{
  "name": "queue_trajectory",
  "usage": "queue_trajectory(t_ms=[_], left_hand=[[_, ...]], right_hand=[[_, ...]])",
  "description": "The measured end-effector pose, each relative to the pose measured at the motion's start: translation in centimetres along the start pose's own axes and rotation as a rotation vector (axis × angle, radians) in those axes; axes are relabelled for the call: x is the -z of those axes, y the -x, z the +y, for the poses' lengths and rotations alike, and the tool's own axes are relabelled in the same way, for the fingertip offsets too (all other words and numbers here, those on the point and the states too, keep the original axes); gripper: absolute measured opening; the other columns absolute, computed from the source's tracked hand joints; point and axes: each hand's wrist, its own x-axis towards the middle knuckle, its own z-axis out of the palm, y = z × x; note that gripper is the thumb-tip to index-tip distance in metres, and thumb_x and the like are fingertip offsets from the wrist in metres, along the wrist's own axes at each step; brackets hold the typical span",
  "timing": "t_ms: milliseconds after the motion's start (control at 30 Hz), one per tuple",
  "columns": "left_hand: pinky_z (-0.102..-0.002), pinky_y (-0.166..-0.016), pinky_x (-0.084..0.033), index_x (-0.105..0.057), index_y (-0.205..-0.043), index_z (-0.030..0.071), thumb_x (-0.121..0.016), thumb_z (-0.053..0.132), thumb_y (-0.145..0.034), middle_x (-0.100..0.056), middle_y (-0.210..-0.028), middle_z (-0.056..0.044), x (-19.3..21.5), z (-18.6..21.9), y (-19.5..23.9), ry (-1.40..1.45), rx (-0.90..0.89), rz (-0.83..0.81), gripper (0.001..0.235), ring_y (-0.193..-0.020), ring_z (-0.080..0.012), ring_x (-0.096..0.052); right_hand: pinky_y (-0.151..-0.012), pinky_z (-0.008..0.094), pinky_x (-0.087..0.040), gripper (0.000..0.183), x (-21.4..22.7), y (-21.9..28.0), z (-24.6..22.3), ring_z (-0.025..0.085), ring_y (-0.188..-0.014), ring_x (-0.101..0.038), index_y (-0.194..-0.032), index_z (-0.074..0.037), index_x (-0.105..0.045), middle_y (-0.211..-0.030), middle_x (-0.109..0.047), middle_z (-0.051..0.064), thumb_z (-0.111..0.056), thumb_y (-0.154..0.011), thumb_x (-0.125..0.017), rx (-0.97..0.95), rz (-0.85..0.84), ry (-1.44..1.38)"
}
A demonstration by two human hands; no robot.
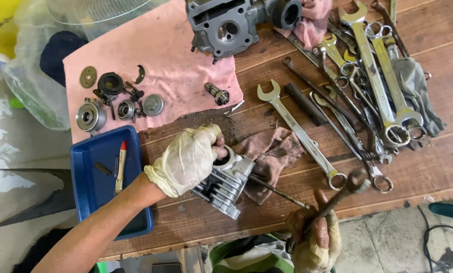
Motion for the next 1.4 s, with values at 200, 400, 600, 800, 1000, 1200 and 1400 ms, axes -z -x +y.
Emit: queue_trajectory(t_ms=[200,400,600,800,1000,1200,1400], left_hand=[[-0.038,-0.059,-0.044,-0.054,-0.079,0.011,-0.070,0.012,-0.091,-0.066,-0.070,-0.002,-0.1,-0.7,-0.9,-0.155,-0.030,0.034,0.020,-0.061,-0.0181,-0.062],[-0.037,-0.058,-0.049,-0.058,-0.084,0.013,-0.071,0.012,-0.090,-0.072,-0.080,-0.001,-0.1,-0.9,-0.7,-0.158,-0.052,0.052,0.015,-0.064,-0.0196,-0.068],[-0.041,-0.061,-0.046,-0.058,-0.082,0.013,-0.066,0.019,-0.089,-0.068,-0.071,-0.004,-0.2,0.3,0.3,-0.170,0.022,0.061,0.012,-0.062,-0.0221,-0.064],[-0.035,-0.064,-0.049,-0.054,-0.082,0.012,-0.063,0.010,-0.092,-0.064,-0.076,-0.001,-1.4,1.9,1.9,0.092,0.152,0.001,0.014,-0.070,-0.0161,-0.063],[-0.020,-0.059,-0.053,-0.060,-0.098,0.004,-0.045,0.000,-0.101,-0.064,-0.092,-0.005,-2.6,-0.1,3.4,0.483,0.100,0.010,0.016,-0.078,-0.0116,-0.070],[-0.023,-0.071,-0.061,-0.066,-0.108,-0.002,-0.053,0.006,-0.099,-0.067,-0.097,-0.010,-2.8,0.1,3.9,0.443,0.010,0.148,0.018,-0.083,-0.0156,-0.068],[-0.030,-0.052,-0.038,-0.061,-0.091,0.001,-0.060,0.021,-0.102,-0.055,-0.080,-0.007,-1.6,2.4,3.3,1.374,0.731,0.188,0.023,-0.064,-0.0167,-0.056]], right_hand=[[-0.033,0.026,-0.019,0.027,-2.2,1.7,0.3,0.007,-0.030,-0.023,-0.114,-0.006,-0.072,-0.040,-0.031,-0.007,-0.025,-0.095,-0.069,-0.200,0.545,0.089],[-0.044,0.026,-0.025,0.043,-1.8,1.8,0.6,0.008,-0.040,-0.030,-0.136,0.004,-0.059,-0.059,-0.036,-0.002,-0.015,-0.098,-0.060,0.059,0.311,0.064],[-0.045,0.021,-0.022,0.009,-0.7,2.3,1.3,0.007,-0.051,-0.026,-0.102,-0.003,-0.065,-0.066,-0.024,-0.003,-0.011,-0.097,-0.064,-0.053,0.045,-0.170],[-0.037,0.027,-0.023,0.026,0.1,1.3,1.3,0.011,-0.038,-0.028,-0.116,0.004,-0.069,-0.053,-0.039,0.008,-0.002,-0.092,-0.059,-0.008,0.160,-0.091],[-0.028,0.019,-0.021,0.021,7.1,2.5,2.1,0.019,-0.046,-0.051,-0.107,-0.001,-0.055,-0.051,-0.037,0.002,-0.018,-0.096,-0.061,-0.188,0.275,0.156],[-0.043,0.030,-0.029,0.018,4.3,1.5,-0.2,0.019,-0.047,-0.042,-0.084,-0.009,-0.049,-0.066,-0.044,0.009,-0.010,-0.102,-0.052,-0.270,-0.136,0.207],[-0.050,0.023,-0.045,0.015,5.0,2.6,0.6,0.014,-0.040,-0.046,-0.110,-0.009,-0.062,-0.060,-0.052,0.013,-0.022,-0.103,-0.059,-0.188,0.057,0.415]])
